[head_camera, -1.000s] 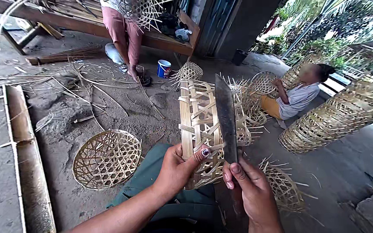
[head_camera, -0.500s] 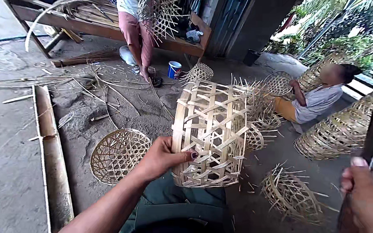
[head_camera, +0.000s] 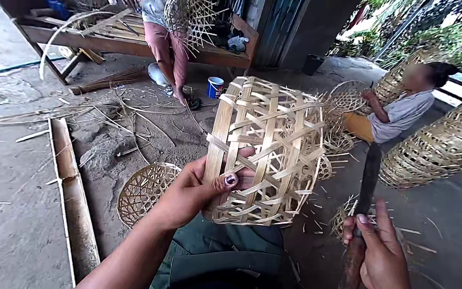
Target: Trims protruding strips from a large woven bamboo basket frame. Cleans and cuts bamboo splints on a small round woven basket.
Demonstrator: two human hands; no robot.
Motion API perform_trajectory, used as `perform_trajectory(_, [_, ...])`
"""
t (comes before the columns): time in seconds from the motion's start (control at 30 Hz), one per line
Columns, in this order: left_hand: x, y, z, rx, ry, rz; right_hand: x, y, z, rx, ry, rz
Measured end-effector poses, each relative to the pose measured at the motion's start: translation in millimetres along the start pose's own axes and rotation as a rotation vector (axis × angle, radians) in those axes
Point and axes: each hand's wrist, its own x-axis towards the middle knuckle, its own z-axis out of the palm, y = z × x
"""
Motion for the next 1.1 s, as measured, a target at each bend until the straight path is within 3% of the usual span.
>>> perform_trajectory(0.1, [-3.0,8.3,13.2,0.656,-0.115,0.029,-2.9,5.1,5.0,0.073,-0.040,-0.054])
perform_trajectory(0.2, [-9.4,-35.9,37.0,1.155,-0.261,-0.015,-6.9,10.6,13.2,0.048,-0.033,-0.074])
perform_trajectory(0.27, [-20.0,-75.1,50.2,1.332,-0.364,-0.173,-10.7,16.1,19.9,-0.004,0.021,-0.045])
perform_trajectory(0.33, [-29.3,-97.9,63.2,1.439,-0.461,-0.251,-14.8,19.8,27.1,-0.073,0.045,0.017])
perform_trajectory(0.47, [-33.4,-106.5,66.0,1.467,-0.573,-0.197,-19.4,25.8,36.6,-0.134,0.005,0.086])
perform_trajectory(0.6, [-37.8,-105.7,51.8,1.373,-0.551,-0.033,-18.3,25.9,45.6,-0.078,-0.004,0.114])
perform_trajectory(0.67, [-41.6,-89.1,48.4,1.277,-0.448,0.037,-18.4,22.0,50.1,-0.026,-0.017,0.125])
perform_trajectory(0.8, [-42.1,-57.9,3.3,1.093,0.280,0.210,-21.9,21.7,53.0,-0.034,-0.004,0.120])
perform_trajectory(0.87, [-46.8,-62.0,-32.4,0.945,0.539,0.084,-24.6,22.7,56.9,-0.027,0.025,0.127])
perform_trajectory(0.93, [-51.0,-76.2,-46.9,0.646,0.658,-0.139,-26.7,22.5,64.0,-0.009,0.051,0.122])
perform_trajectory(1.0, [-47.0,-90.2,-35.4,0.359,0.727,-0.267,-26.9,18.9,73.7,-0.011,0.035,0.073])
perform_trajectory(1.1, [-33.6,-94.2,-20.8,0.139,0.837,-0.173,-21.1,11.5,88.6,-0.092,-0.042,-0.040])
